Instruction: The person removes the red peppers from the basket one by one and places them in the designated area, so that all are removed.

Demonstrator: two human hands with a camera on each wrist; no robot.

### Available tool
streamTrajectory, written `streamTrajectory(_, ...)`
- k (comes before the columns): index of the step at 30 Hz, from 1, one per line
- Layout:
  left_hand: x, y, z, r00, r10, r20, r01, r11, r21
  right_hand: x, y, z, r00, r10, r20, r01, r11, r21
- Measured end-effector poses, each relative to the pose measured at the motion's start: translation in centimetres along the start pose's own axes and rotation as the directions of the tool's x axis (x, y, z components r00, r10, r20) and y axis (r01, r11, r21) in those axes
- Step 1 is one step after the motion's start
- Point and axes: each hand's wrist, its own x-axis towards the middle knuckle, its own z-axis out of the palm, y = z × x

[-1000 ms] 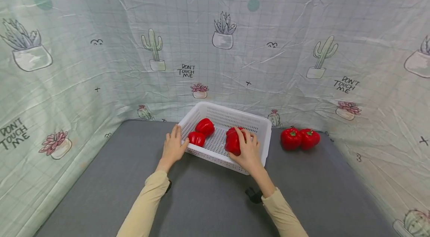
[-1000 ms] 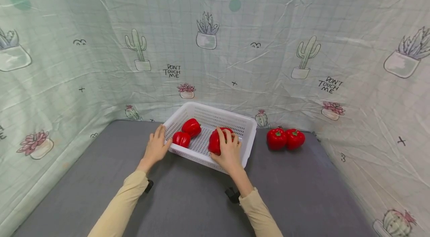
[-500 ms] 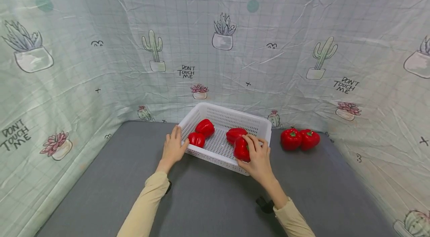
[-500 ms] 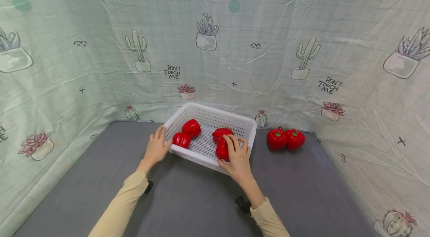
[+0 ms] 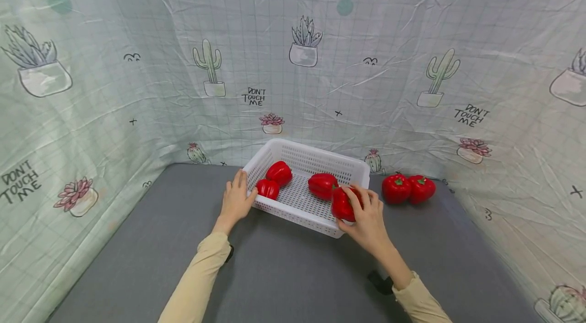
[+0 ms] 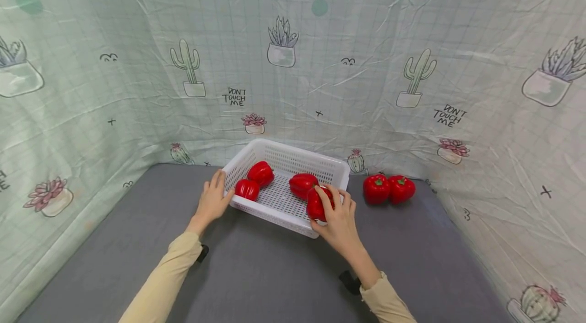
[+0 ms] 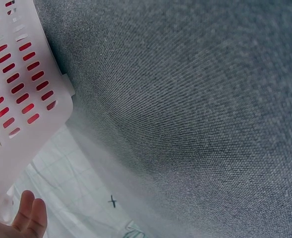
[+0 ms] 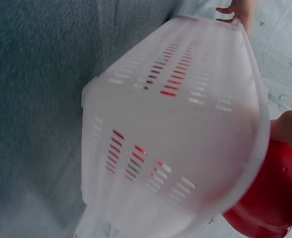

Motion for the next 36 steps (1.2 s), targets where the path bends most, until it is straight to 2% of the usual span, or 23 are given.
streamTrajectory(11,0.0,0.0,0.1,1.0,-0.003,0.001,0.003,1.0,0.0,-0.3,1.3,-2.2,1.0,-0.005,0.005,0.005,1.0,0.006)
streamTrajectory(24,0.2,-0.1,0.0,1.0,0.009,-0.026,-0.009,1.0,0.005,-0.2,2.6,-4.1,1.0,-0.016,-0.005,0.016,0.998,-0.059)
streamTrajectory(36,0.0,0.0,0.2,0.999,0.013,-0.03,-0.013,1.0,0.0,-1.9,4.8,-4.5,0.999,0.051,-0.011,-0.052,0.993,-0.102)
